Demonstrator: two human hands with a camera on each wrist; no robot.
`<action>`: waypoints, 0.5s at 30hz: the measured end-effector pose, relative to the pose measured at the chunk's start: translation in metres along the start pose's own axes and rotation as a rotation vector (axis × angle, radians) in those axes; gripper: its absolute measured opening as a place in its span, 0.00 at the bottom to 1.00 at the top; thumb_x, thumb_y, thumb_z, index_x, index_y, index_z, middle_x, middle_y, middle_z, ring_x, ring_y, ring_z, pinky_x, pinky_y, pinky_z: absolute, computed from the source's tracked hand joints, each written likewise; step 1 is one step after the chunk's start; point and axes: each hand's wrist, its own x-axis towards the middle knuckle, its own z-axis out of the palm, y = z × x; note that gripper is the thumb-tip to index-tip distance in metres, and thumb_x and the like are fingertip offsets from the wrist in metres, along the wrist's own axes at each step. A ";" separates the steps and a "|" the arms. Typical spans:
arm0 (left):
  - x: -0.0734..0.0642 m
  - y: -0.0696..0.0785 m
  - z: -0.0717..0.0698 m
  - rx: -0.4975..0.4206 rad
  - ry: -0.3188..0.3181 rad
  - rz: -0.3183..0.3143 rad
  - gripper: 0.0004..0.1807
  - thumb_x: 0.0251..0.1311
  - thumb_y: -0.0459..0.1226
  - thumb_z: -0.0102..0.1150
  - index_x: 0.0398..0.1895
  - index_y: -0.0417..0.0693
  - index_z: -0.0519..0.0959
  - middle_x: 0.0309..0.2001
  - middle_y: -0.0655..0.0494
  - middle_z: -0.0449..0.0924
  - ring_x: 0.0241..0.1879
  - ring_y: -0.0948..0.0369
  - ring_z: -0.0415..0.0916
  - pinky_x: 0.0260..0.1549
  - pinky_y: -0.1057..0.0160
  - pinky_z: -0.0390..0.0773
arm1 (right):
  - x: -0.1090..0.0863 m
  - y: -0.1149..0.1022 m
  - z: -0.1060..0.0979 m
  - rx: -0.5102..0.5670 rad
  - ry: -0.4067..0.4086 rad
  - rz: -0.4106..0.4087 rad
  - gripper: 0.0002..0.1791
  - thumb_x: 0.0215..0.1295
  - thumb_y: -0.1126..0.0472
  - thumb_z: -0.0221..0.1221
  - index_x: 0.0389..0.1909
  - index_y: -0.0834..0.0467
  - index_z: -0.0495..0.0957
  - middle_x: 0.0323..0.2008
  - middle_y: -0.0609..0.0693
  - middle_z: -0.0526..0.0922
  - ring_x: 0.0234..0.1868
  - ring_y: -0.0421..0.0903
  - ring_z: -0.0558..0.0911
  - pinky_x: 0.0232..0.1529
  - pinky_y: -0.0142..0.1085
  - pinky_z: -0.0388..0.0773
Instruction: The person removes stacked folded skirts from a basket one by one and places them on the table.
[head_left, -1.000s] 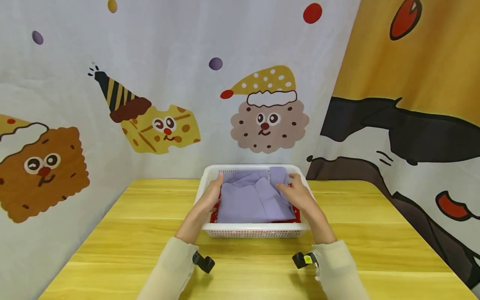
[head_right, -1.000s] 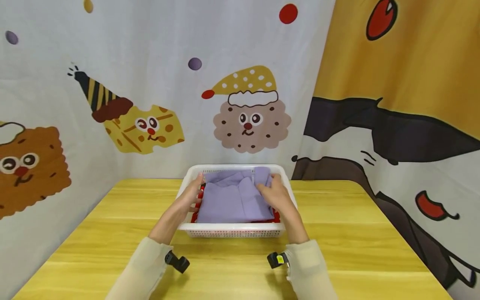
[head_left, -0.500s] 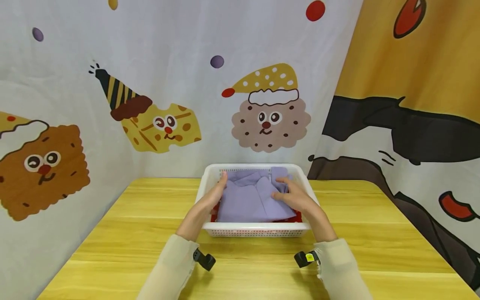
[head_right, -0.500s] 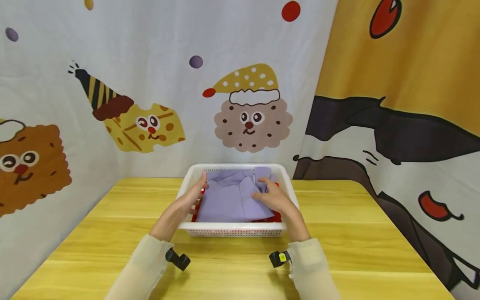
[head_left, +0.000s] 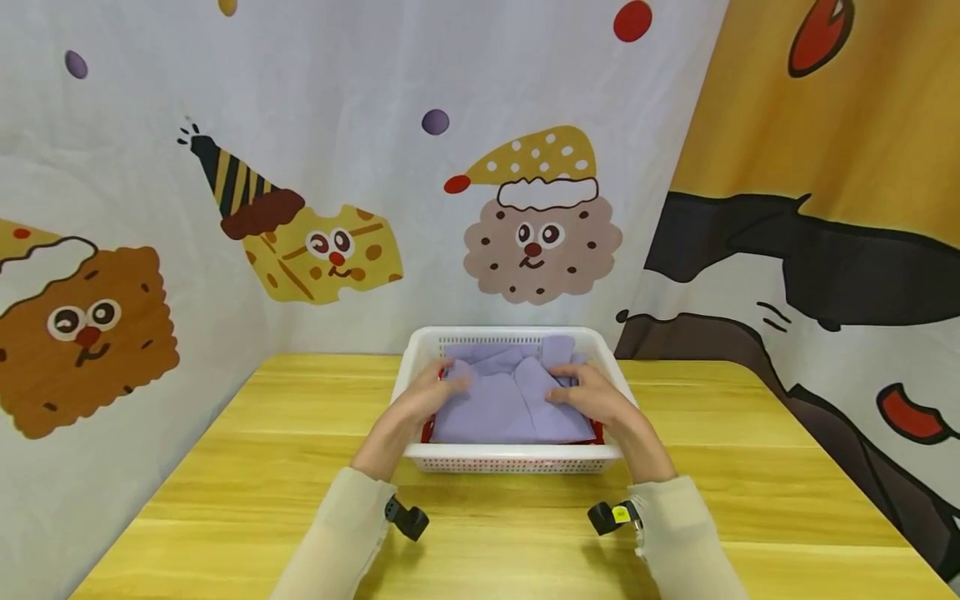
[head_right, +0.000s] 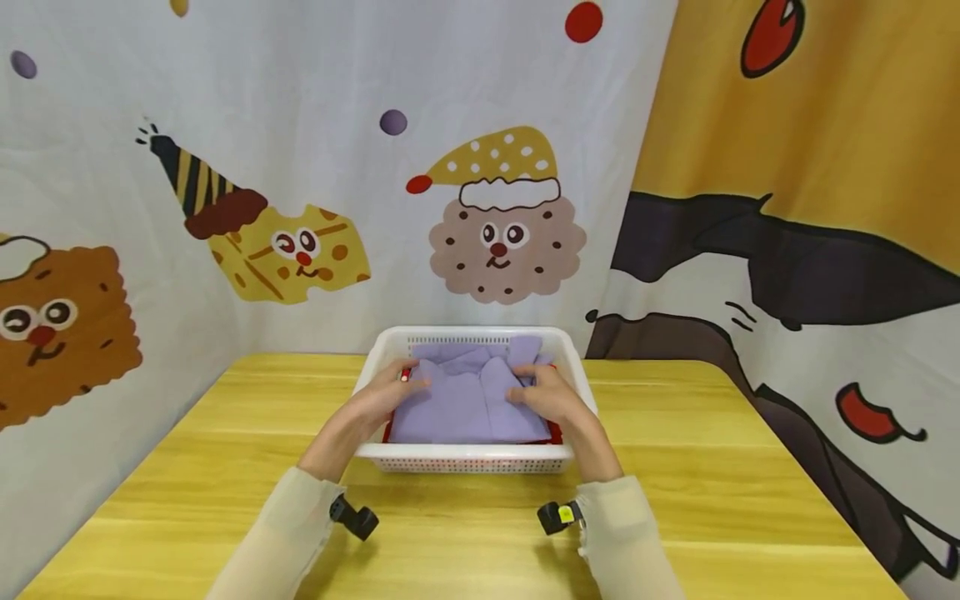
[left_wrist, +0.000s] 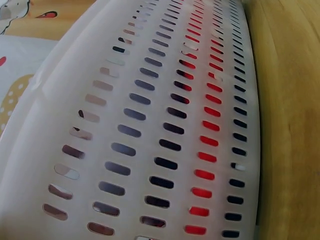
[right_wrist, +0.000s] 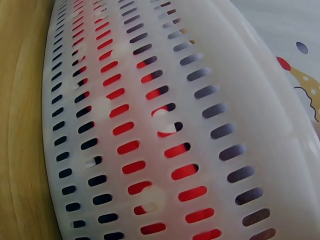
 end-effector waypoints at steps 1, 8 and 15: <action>0.000 -0.001 0.000 0.031 0.004 0.022 0.38 0.67 0.34 0.62 0.78 0.39 0.60 0.79 0.36 0.55 0.77 0.40 0.56 0.74 0.35 0.58 | 0.000 0.001 0.000 0.005 0.001 -0.005 0.31 0.69 0.64 0.61 0.70 0.72 0.70 0.73 0.71 0.65 0.72 0.65 0.67 0.73 0.61 0.66; -0.003 -0.002 -0.001 0.072 -0.005 0.067 0.33 0.52 0.21 0.64 0.65 0.39 0.73 0.68 0.34 0.66 0.64 0.45 0.65 0.67 0.40 0.68 | 0.001 0.005 0.001 0.114 -0.024 0.007 0.31 0.63 0.72 0.59 0.70 0.66 0.72 0.76 0.66 0.63 0.78 0.63 0.57 0.80 0.62 0.49; -0.003 -0.003 -0.003 -0.013 -0.099 0.021 0.38 0.52 0.21 0.61 0.71 0.39 0.68 0.77 0.38 0.58 0.75 0.45 0.57 0.76 0.38 0.56 | 0.000 0.004 0.001 0.098 -0.064 0.003 0.27 0.62 0.72 0.57 0.65 0.65 0.78 0.75 0.66 0.65 0.75 0.61 0.61 0.76 0.61 0.59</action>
